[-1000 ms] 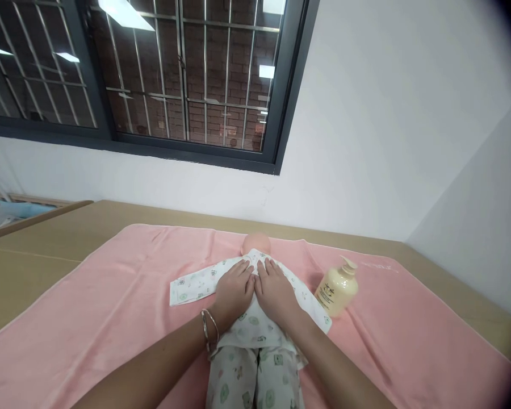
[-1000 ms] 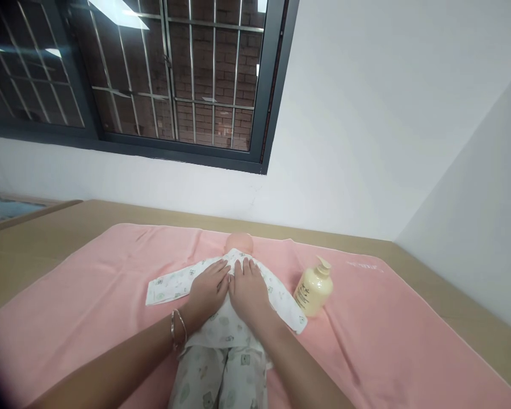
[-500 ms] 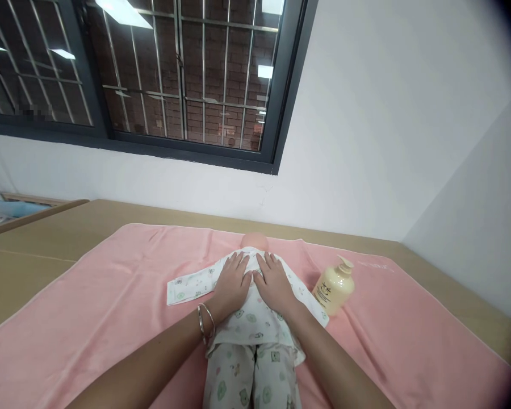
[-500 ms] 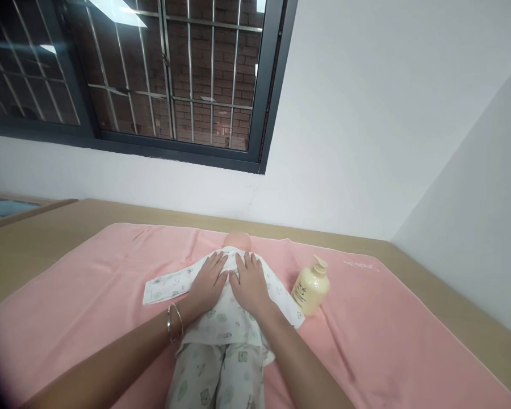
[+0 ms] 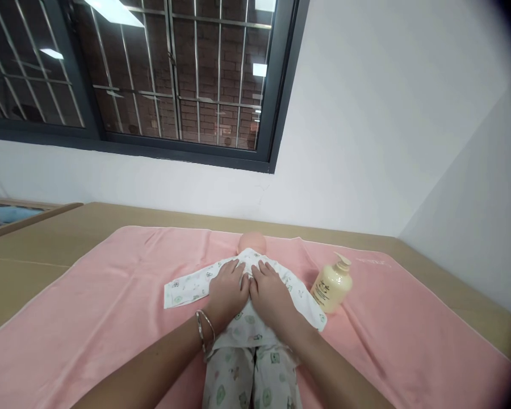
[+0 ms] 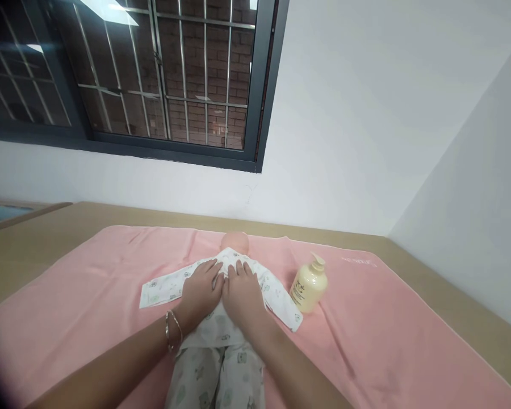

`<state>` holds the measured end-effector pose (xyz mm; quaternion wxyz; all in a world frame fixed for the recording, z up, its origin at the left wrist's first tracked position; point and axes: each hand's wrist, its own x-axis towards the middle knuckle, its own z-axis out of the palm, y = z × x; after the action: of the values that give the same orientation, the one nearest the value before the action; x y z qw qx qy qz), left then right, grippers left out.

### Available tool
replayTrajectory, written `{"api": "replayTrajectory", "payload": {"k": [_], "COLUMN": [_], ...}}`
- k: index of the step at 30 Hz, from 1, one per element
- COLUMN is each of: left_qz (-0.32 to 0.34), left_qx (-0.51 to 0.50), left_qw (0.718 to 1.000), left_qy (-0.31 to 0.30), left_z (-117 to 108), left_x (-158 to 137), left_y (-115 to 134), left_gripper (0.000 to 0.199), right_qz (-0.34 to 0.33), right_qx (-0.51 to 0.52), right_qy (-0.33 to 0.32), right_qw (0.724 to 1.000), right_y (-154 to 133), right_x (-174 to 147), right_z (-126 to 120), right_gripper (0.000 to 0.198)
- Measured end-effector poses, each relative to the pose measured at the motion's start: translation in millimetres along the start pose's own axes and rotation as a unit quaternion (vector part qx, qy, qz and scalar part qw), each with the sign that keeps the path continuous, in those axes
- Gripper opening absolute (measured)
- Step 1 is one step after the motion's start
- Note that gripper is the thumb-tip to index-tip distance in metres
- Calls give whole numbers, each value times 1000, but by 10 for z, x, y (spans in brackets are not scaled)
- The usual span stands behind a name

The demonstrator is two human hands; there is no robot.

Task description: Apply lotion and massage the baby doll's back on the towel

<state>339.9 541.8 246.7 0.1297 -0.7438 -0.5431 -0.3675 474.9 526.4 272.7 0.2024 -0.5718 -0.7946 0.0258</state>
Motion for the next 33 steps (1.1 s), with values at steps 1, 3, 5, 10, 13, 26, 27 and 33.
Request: {"api": "replayTrajectory", "payload": {"k": [1,3,5,10,13,26,27,33], "left_qz": [-11,-23,-18,10,1,8,11,12], "left_qx": [4,7,1,-36,-53,-53,-47,-49], "left_qw": [1000,1000,999,998,997,998,998,998], "left_qy": [-8,-21,-33,-51,-49,-41,-35,-30], "left_z": [0,17,54,163,186,160,147,66], "left_x": [7,19,29,41,31,5,2,28], "left_y": [3,-4,-30,-116,-133,-117,-110,-79], "left_gripper": [30,34,38,41,42,40,39,33], "right_qz": [10,23,22,10,5,-1,1,51], "right_qx": [11,26,36,45,41,-8,-21,-44], "right_qy": [2,7,12,32,40,44,46,48], "right_qw": [1000,999,999,998,998,999,999,997], "right_y": [29,101,168,236,227,161,134,21], "right_x": [23,75,117,128,109,91,75,9], "right_z": [-2,7,37,125,143,100,91,70], "right_gripper": [47,48,49,50,50,47,47,47]}}
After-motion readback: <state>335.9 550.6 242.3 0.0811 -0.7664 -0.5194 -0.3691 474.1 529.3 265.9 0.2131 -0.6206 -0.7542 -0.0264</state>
